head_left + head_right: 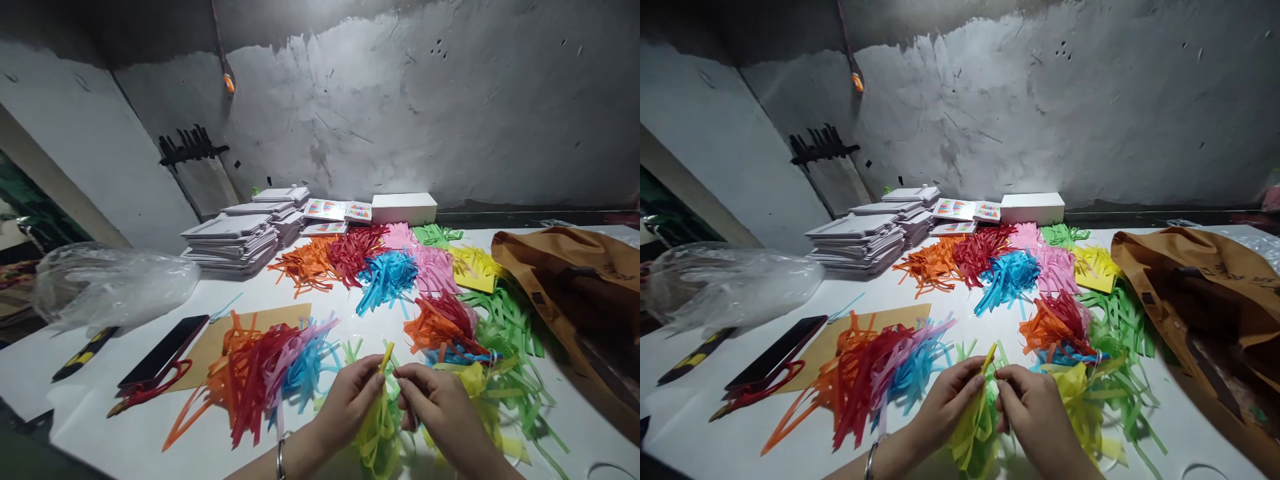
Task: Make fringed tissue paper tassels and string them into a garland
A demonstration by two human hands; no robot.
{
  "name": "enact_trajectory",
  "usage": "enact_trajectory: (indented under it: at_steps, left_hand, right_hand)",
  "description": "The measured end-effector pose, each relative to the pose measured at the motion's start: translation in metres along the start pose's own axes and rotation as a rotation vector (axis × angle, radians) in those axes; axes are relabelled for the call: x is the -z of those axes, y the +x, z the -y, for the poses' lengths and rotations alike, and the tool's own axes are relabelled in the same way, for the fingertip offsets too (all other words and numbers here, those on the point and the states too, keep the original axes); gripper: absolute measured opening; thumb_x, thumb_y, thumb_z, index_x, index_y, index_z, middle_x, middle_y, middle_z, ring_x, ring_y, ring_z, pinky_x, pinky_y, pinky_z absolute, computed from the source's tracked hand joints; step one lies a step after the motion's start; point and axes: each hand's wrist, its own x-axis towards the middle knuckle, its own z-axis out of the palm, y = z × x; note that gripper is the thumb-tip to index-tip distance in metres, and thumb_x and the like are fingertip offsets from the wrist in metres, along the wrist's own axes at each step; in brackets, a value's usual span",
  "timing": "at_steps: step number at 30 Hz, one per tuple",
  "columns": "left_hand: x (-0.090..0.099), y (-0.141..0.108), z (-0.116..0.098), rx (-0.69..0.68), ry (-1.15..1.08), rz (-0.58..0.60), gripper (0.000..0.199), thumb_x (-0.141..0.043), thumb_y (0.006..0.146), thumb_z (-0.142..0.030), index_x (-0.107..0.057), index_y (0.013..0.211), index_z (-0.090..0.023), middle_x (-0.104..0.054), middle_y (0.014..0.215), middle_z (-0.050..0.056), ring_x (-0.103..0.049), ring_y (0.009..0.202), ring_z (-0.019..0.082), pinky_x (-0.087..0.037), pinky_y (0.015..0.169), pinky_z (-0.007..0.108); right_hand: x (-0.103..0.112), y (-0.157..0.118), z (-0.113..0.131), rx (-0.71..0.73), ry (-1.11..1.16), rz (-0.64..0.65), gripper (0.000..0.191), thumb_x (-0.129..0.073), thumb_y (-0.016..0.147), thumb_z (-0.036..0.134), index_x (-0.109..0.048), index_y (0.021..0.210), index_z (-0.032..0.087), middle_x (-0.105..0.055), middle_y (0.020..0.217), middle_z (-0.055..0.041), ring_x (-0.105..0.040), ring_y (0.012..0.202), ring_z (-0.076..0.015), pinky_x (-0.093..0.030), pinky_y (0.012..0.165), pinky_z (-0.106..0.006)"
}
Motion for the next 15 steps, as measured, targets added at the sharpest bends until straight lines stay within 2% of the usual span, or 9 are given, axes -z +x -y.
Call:
enact_trajectory:
  at_steps: [3, 5, 7, 9, 13, 15]
  left_hand:
    - [0.002, -0.001, -0.003, -0.093, 0.309, 0.038, 0.026, -0.049, 0.099, -0.031, -0.068, 0.111, -0.020, -0.072, 0.098, 0.008, -0.064, 0.090, 0.021, -0.046, 0.081, 0.030]
    - [0.002, -0.002, -0.004, -0.155, 0.442, 0.065, 0.026, -0.047, 0.098, -0.027, -0.068, 0.110, -0.019, -0.071, 0.090, 0.008, -0.063, 0.082, 0.019, -0.045, 0.074, 0.028]
    - [0.003, -0.003, -0.005, -0.217, 0.511, 0.078, 0.027, -0.045, 0.098, -0.025, -0.067, 0.111, -0.018, -0.068, 0.084, 0.007, -0.062, 0.076, 0.018, -0.044, 0.069, 0.026]
    - [0.004, -0.004, -0.007, -0.272, 0.563, 0.089, 0.027, -0.043, 0.098, -0.024, -0.067, 0.110, -0.017, -0.065, 0.079, 0.007, -0.060, 0.071, 0.017, -0.043, 0.064, 0.025]
    - [0.006, -0.006, -0.010, -0.375, 0.702, 0.097, 0.023, -0.044, 0.095, -0.020, -0.066, 0.100, -0.014, -0.062, 0.074, 0.006, -0.055, 0.062, 0.015, -0.037, 0.056, 0.024]
    - [0.007, -0.007, -0.008, -0.413, 0.780, 0.092, 0.021, -0.047, 0.092, -0.018, -0.065, 0.100, -0.014, -0.062, 0.072, 0.005, -0.055, 0.060, 0.015, -0.034, 0.053, 0.024]
  right_hand:
    - [0.002, 0.003, -0.004, -0.007, -0.011, 0.024, 0.032, -0.051, 0.090, 0.047, -0.066, 0.085, 0.018, -0.063, 0.061, 0.0006, -0.066, 0.049, -0.0174, -0.046, 0.050, -0.026]
    - [0.002, 0.007, -0.007, -0.038, 0.085, 0.000, 0.033, -0.057, 0.087, 0.049, -0.064, 0.095, 0.018, -0.066, 0.065, -0.0002, -0.068, 0.054, -0.0189, -0.048, 0.053, -0.027]
    - [0.003, 0.010, -0.009, -0.096, 0.245, -0.011, 0.045, -0.065, 0.081, 0.052, -0.059, 0.110, 0.018, -0.069, 0.070, -0.0009, -0.070, 0.058, -0.0200, -0.050, 0.055, -0.028]
    - [0.004, 0.012, -0.009, -0.142, 0.365, 0.021, 0.055, -0.071, 0.076, 0.055, -0.057, 0.113, 0.017, -0.070, 0.071, -0.0013, -0.069, 0.058, -0.0196, -0.051, 0.055, -0.028]
    - [0.002, 0.013, -0.010, -0.136, 0.318, 0.104, 0.049, -0.070, 0.076, 0.062, -0.061, 0.093, 0.017, -0.064, 0.065, 0.0007, -0.064, 0.052, -0.0163, -0.048, 0.052, -0.026]
    - [0.000, 0.012, -0.015, -0.071, 0.194, 0.070, 0.046, -0.065, 0.079, 0.064, -0.061, 0.083, 0.018, -0.060, 0.065, 0.0013, -0.061, 0.052, -0.0149, -0.045, 0.048, -0.025]
